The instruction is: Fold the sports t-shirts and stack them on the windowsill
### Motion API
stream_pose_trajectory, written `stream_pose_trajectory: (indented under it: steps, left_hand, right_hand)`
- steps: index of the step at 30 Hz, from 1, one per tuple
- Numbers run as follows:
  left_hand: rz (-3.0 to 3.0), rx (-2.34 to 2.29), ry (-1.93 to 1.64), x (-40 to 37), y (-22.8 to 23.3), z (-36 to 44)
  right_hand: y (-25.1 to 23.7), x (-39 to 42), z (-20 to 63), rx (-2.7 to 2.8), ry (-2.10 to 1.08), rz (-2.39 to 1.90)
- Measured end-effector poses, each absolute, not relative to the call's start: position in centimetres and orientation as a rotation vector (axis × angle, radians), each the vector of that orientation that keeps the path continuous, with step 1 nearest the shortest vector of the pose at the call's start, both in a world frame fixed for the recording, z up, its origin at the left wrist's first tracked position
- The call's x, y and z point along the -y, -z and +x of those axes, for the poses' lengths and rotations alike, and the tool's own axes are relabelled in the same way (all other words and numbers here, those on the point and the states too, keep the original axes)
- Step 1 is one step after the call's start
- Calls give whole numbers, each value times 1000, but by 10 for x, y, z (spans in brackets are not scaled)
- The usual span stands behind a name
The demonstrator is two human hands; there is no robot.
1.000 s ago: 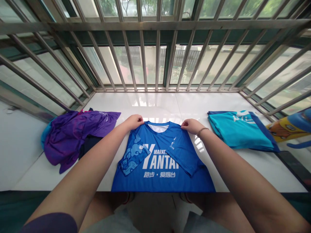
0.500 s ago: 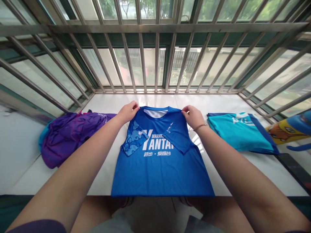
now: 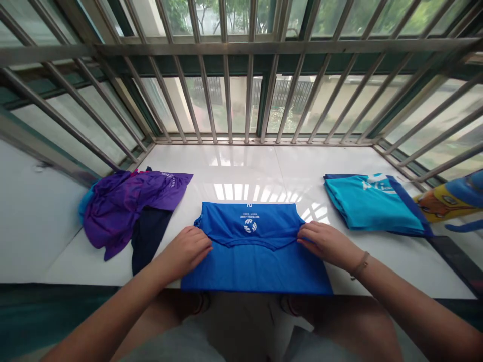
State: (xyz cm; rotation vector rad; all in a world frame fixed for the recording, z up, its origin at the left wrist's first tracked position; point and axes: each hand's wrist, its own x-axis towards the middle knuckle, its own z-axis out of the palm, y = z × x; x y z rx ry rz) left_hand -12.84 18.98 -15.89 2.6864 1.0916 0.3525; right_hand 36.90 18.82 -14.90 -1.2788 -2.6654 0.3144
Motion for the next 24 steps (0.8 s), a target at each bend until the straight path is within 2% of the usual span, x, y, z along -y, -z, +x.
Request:
stream_pose_trajectory:
  steps: [5,9,15,20,24]
  left_hand:
    - [2270,-1701,-486,-247,145,-119]
    - [1991,-1878,-398,-284,150,-111]
    - [1938,-1774,-452,-287,164,-118]
    - [1959,-1815,-364,-285,176,-128]
    - [2183,-1757,-518,-296,180,-126]
  right_hand:
    - [136,-234,352,2396,-207,-1787]
    - [144,-261,331,2205,-410,-2192]
    - [156,-272,334,2077,-377,-2142]
    - [162,-277,342,2167,-435,-2177]
    - [158,-281,339,2210,-292,-2032]
